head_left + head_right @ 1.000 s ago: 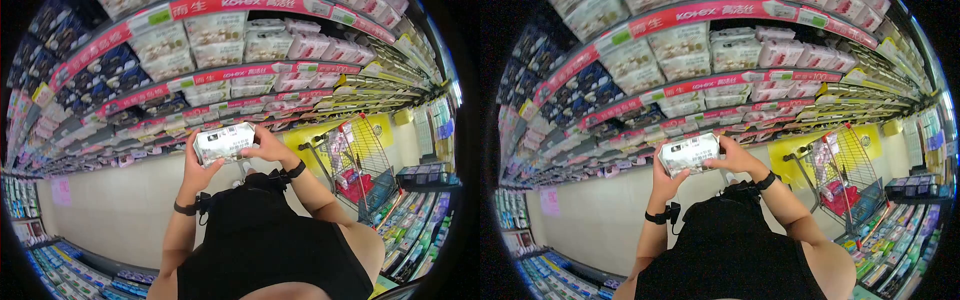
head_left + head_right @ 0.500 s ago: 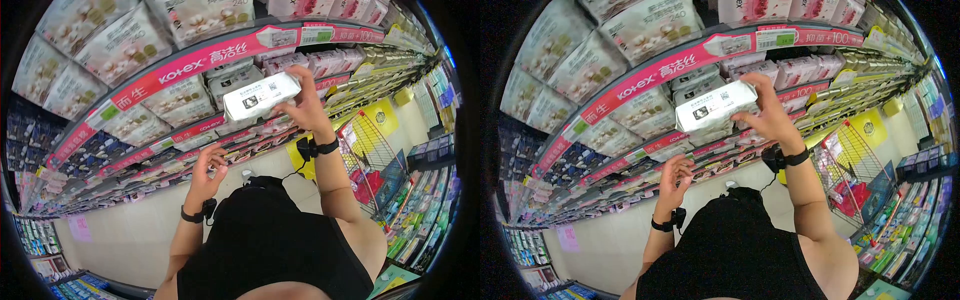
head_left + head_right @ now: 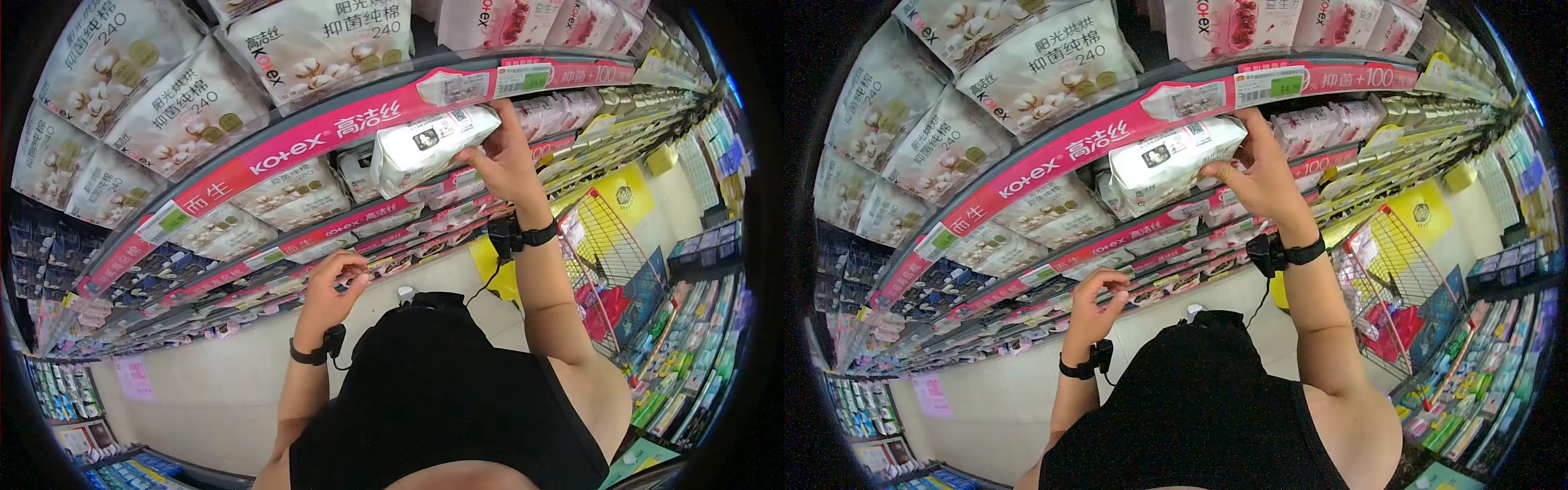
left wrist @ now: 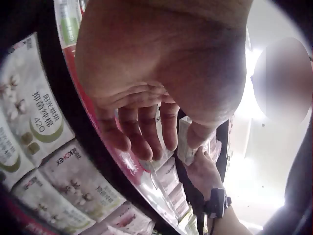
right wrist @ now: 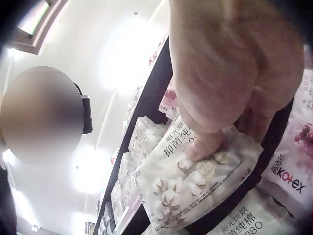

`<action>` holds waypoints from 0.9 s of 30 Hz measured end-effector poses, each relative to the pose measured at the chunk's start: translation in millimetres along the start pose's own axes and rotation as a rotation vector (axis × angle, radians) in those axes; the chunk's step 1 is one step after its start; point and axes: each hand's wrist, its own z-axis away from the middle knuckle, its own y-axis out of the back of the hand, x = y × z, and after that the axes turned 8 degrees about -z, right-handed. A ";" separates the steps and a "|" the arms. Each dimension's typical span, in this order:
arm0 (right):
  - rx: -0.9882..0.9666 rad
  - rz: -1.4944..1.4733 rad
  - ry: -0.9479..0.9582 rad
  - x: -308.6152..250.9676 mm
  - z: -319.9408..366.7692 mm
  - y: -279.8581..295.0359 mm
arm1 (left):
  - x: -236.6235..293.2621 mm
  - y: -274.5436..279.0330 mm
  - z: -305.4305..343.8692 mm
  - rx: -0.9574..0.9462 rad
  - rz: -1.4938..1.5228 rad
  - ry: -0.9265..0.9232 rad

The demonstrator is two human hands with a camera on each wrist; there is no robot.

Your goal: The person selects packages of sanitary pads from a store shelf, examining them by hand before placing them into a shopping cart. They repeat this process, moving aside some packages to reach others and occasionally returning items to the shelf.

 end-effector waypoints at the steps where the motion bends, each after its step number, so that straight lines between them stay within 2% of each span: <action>1: -0.008 0.004 0.002 -3.1 -1.1 -2.5 | 1.0 2.6 0.2 0.005 -0.007 0.001; 9: -0.076 0.138 -0.016 -1.0 -15.0 -8.1 | -6.0 3.1 15.8 0.041 -0.009 0.023; 15: 0.010 0.110 0.024 13.4 -19.4 -12.9 | -9.7 5.1 28.4 0.043 -0.010 0.017; 16: -0.022 0.294 0.047 14.8 -23.1 -6.1 | -5.1 6.3 29.4 0.043 -0.008 0.021; 19: 0.064 0.092 0.011 20.4 -24.5 -7.4 | -6.4 12.4 34.6 0.062 0.004 0.008; 22: 0.108 0.141 0.028 19.4 -29.2 -9.9 | -4.2 16.7 37.4 0.068 -0.006 0.021; 27: 0.035 0.282 0.072 14.6 -36.2 -16.7 | -3.6 19.8 42.8 0.077 -0.025 0.015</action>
